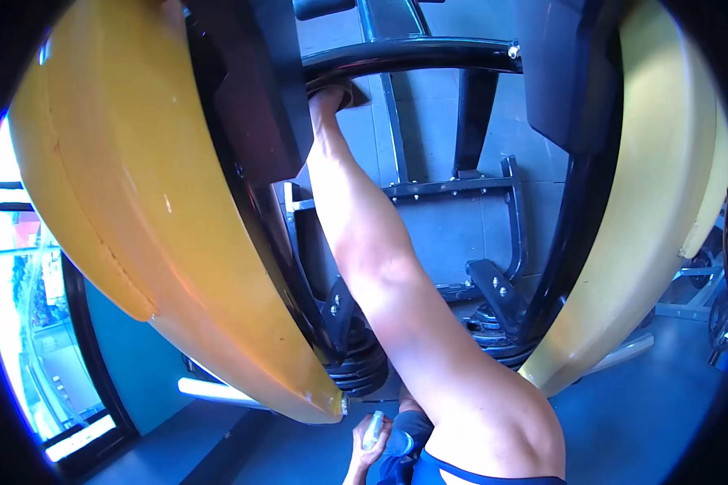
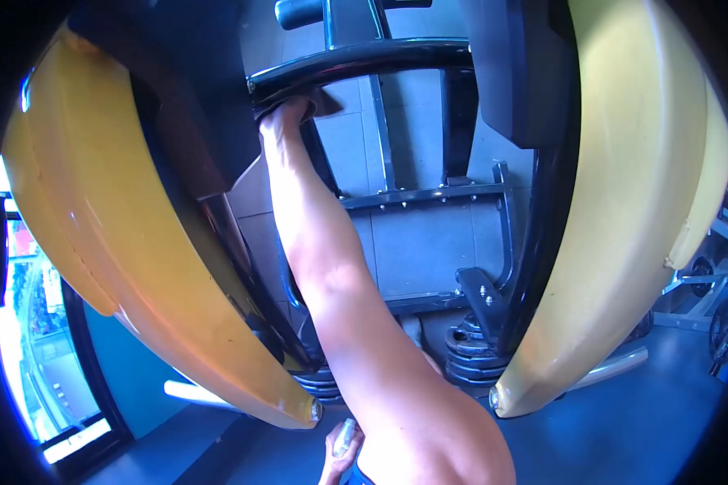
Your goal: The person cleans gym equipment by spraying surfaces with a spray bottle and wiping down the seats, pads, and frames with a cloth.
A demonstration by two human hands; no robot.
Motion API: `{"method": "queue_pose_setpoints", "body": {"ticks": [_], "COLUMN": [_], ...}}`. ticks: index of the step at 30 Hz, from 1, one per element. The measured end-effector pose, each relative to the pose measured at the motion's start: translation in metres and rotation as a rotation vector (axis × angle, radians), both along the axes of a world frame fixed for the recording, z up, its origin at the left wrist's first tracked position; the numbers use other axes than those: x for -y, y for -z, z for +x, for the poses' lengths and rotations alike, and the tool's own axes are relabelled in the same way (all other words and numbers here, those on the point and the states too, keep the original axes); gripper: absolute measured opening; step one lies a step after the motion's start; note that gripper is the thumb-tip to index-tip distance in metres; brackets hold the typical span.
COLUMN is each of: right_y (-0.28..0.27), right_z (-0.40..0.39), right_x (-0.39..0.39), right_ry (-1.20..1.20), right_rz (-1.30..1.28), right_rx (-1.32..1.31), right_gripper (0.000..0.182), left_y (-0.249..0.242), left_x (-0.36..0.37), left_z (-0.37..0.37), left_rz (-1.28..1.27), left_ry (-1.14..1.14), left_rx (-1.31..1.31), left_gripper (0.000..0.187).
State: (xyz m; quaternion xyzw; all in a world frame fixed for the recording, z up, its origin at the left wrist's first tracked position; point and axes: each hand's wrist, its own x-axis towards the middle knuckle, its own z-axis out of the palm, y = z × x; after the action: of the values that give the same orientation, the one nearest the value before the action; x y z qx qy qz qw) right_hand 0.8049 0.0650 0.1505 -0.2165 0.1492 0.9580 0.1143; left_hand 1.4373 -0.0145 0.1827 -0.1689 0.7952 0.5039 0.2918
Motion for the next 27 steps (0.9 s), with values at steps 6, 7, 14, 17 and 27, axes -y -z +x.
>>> {"method": "queue_pose_setpoints", "body": {"ticks": [6, 7, 14, 17, 27], "right_y": [-0.045, -0.039, 0.017, 0.0, -0.124], "right_z": [0.084, 0.084, 0.034, 0.06, 0.284], "right_x": [-0.072, -0.088, -0.233, -0.217, -0.116], "right_ry": [-0.117, -0.11, 0.087, 0.174, -0.001], "right_rz": [0.116, 0.219, 0.371, 0.443, 0.815], "right_rx": [-0.375, -0.307, -0.257, 0.212, -0.533], "right_gripper": [0.053, 0.052, 0.056, 0.042, 0.058], "left_y": [0.015, 0.017, 0.026, 0.018, -0.041], "left_x": [0.017, 0.017, 0.004, -0.003, 0.0], "left_z": [0.002, 0.0, -0.002, -0.009, -0.022], "left_rz": [-0.012, 0.033, 0.166, 0.207, 0.112], "left_ry": [0.037, 0.032, 0.139, 0.143, 0.218], "left_rx": [-0.068, -0.078, -0.14, -0.15, -0.391], "left_gripper": [0.015, 0.014, 0.013, 0.013, 0.012]}}
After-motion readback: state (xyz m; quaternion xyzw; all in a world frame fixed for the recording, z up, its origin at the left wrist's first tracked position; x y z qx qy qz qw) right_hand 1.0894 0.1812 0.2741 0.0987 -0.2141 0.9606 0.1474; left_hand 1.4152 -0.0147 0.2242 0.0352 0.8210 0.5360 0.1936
